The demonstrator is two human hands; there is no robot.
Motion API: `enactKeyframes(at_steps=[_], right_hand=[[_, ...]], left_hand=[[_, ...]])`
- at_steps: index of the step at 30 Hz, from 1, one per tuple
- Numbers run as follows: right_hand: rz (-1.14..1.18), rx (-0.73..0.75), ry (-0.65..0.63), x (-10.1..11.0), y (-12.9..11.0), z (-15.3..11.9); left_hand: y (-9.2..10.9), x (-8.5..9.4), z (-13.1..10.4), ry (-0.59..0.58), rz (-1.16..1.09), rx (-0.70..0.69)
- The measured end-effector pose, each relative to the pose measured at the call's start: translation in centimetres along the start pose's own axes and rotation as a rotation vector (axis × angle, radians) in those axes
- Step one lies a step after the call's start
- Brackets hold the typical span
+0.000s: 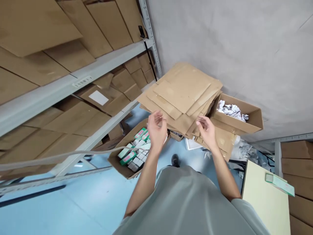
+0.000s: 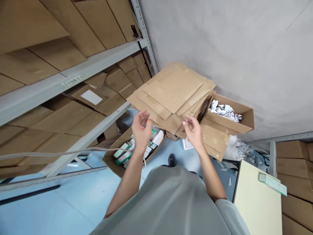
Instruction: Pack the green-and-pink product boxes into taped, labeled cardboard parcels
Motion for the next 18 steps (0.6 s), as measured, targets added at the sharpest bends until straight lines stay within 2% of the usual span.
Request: enactKeyframes(at_steps=[3,6,8,11,14,18], right_hand=[[-0.050,-0.076,0.036,-3.7,1.3,2.9],[-0.129,-0.167,0.059,-5.5,2.8,5.3],[-0.148,-0.220,0.052,-6.2,3.5,6.8],[-0.113,-0.269,0.055,-7.0,4.0,8.6],[0.032,-0.303,0.080,-8.0,3.9,9.6],[0.223,-0.326,0.125,-9.0,2.2,9.3]], left_hand=[[-2.7,-1.9,3.2,-0.104,-0.117,0.152],[-4.9,-3.9,4.9,-0.169,-0.295,0.350],[-5.7,-4.7,5.5,-0.195,-0.427,0.444],[-6.0,-5.1,6.0,-0.207,-0.558,0.529],[-5.8,-4.9,6.6,-0.233,-0.590,0.578],[-5.0,-5.1,7.4,-0.255,-0.605,0.641]])
Point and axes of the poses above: each hand's wrist, its own z-axis towards the middle knuckle, its own x-axis out of the back of the hand, y = z × x, the point moved 3 cm from there along z, towards the middle knuckle, and after that the axes turned 1 degree about -x, right-handed, at the moved point
